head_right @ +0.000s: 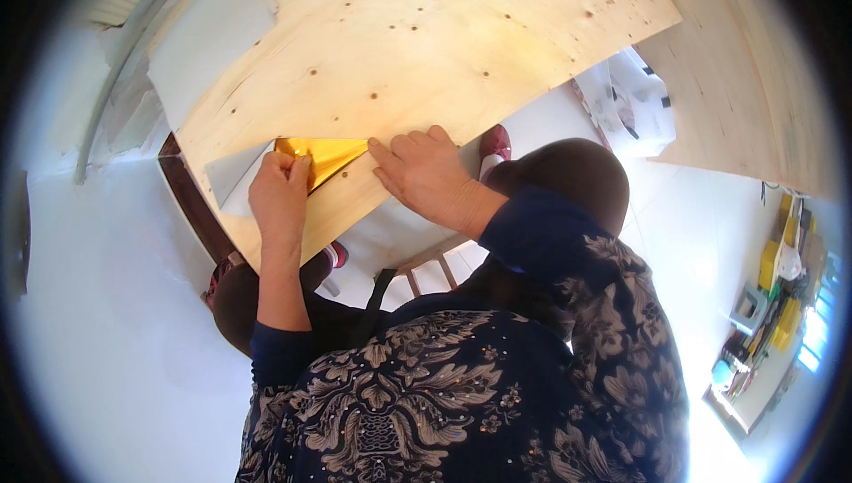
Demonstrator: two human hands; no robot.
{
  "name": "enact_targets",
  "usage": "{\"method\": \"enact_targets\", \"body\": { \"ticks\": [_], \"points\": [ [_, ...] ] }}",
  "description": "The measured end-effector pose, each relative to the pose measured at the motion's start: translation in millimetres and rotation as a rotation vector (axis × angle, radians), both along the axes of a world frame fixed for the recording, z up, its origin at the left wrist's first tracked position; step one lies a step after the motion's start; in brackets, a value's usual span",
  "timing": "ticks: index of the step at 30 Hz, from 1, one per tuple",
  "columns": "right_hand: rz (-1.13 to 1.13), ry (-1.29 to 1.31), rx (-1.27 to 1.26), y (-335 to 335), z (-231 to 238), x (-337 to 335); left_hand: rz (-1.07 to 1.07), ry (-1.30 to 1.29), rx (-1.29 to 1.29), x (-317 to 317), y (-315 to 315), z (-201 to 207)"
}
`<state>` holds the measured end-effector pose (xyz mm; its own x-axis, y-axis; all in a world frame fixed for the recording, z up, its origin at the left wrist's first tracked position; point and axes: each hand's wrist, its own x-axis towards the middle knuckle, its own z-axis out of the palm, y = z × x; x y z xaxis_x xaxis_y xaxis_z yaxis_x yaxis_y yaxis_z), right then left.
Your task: The person folds a sheet of gold-colored paper by hand on a wooden table, pressing creases and stacking the finished folded piece with others. The person repeats the folding process with another sheet, aligning edges and smoothing the folds.
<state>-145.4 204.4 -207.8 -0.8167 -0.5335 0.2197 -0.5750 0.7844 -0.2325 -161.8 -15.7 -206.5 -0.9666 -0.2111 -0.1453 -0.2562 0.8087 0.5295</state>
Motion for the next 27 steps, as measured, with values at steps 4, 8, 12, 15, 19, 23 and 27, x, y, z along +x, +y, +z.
{"method": "enact_targets", "body": {
  "ticks": [4,8,12,15,19,23,27],
  "points": [
    [0.014,0.002,-0.079,-11,11,-3,0.01,-0.003,-0.002,2,0,1],
    [0.118,0.039,-0.403,-43,7,-12,0.025,0.011,-0.031,2,1,1],
    [0.055,-0.128,-0.344,-69,-10,-22,0.015,0.028,-0.061,3,0,-4],
    [0.015,-0.1,-0.324,-75,-18,-25,0.01,0.041,-0.076,4,-3,-8],
    [-0.001,0.044,-0.344,-77,-28,-30,0.026,0.021,0.032,2,-1,-9],
    [-0.019,0.037,-0.298,-76,-35,-27,-0.128,0.207,-0.101,17,3,-2],
    [-0.023,0.051,-0.364,-80,-36,-29,-0.411,0.363,-0.267,55,10,-7]
  ]
}}
